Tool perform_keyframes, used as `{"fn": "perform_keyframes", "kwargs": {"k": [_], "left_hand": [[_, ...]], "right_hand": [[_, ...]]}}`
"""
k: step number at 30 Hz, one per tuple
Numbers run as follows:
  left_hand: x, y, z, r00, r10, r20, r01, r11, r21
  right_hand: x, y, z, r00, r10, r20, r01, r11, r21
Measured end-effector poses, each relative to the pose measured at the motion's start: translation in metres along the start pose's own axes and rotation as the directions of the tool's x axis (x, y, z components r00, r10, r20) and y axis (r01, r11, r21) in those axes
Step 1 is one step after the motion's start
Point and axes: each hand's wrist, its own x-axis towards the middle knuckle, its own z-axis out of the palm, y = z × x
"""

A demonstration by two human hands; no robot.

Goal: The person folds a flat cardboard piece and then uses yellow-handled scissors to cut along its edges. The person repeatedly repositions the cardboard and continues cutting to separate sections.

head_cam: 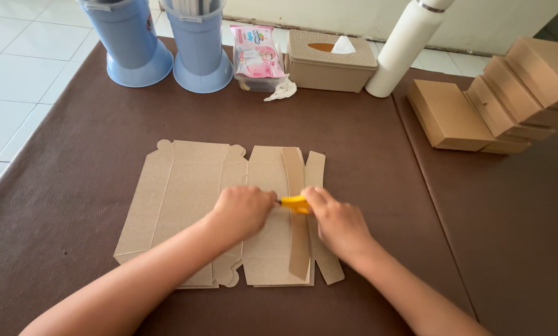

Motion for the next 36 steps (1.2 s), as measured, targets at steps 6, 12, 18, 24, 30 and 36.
{"fn": "perform_keyframes", "kwargs": {"k": [6, 12, 18, 24, 30, 36], "left_hand": [[0.001, -0.001, 0.005, 0.999, 0.000, -0.051, 0.001, 1.000, 0.020], [0.004, -0.002, 0.010, 0.998, 0.013, -0.058, -0.010, 0.999, 0.049], [0.004, -0.004, 0.008, 0.998, 0.013, -0.062, -0.010, 0.999, 0.035], [0.003, -0.004, 0.007, 1.000, 0.013, -0.027, -0.014, 1.000, -0.024], [0.002, -0.002, 0.005, 1.000, -0.008, 0.006, 0.008, 1.000, -0.015], [-0.005, 0.005, -0.001, 0.997, -0.025, 0.074, 0.029, 0.998, -0.048]], "right_hand": [[0.006, 0.003, 0.000, 0.998, -0.043, -0.039, 0.045, 0.999, 0.027], [0.002, 0.001, 0.002, 1.000, 0.014, 0.010, -0.014, 1.000, 0.026], [0.005, 0.003, 0.003, 0.996, -0.044, -0.072, 0.045, 0.999, 0.020], [-0.001, -0.001, 0.001, 0.996, -0.043, -0.078, 0.046, 0.999, 0.030], [0.002, -0.001, -0.003, 0.998, -0.041, -0.038, 0.042, 0.999, 0.022], [-0.006, -0.008, -0.005, 1.000, -0.008, -0.022, 0.008, 1.000, 0.008]]}}
